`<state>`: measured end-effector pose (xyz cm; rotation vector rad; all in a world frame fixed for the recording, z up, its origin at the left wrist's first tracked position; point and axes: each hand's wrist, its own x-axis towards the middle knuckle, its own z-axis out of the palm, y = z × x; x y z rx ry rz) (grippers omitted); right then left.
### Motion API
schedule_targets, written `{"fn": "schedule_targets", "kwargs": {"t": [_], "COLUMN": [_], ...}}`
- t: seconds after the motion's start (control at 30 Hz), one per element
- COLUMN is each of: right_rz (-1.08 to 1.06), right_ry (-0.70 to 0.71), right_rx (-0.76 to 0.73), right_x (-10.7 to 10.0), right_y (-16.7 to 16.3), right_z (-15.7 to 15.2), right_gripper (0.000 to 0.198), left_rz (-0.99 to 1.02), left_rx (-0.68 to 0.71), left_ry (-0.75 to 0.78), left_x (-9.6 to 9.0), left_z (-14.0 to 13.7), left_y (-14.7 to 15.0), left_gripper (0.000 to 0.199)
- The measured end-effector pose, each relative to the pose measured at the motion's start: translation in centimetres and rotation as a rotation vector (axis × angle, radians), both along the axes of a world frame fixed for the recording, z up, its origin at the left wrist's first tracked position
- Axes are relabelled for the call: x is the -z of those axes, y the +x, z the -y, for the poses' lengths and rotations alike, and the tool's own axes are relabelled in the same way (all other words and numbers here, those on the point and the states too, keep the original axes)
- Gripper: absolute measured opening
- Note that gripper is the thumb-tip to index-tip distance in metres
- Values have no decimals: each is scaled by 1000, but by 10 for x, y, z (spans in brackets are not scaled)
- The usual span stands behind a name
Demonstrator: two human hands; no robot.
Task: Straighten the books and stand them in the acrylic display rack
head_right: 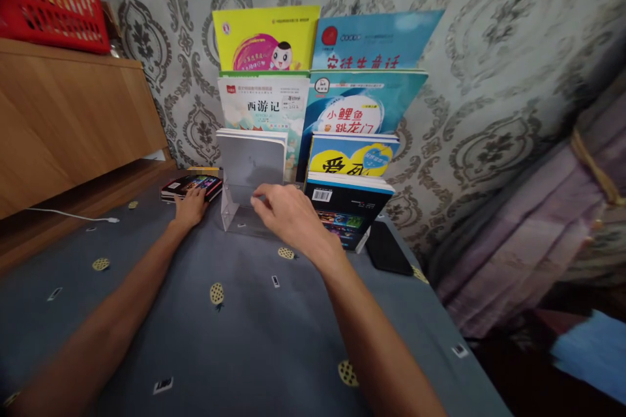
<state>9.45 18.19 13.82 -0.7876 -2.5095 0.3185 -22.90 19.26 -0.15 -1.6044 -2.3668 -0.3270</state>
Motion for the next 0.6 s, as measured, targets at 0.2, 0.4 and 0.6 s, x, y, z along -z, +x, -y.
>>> {"fn": "schedule_targets", "kwargs": {"t": [0.2, 0.4, 0.6], "right_rz": [73, 122, 148], "right_ry": [-14, 6, 23], "right_rx": [-18, -30, -90], "right_x": [-2, -9, -10], "right_y": [3, 7, 8], "right_z": [6, 15, 20], "right_gripper": [35, 32, 29], "left_rz": [-115, -190, -203], "left_rx": [70, 141, 197], "left_ry": [-54, -146, -228], "left_x": [-8, -13, -11], "left_z": [16, 54, 89], "left_y": [-1, -7, -5], "left_gripper": [40, 41, 42]}}
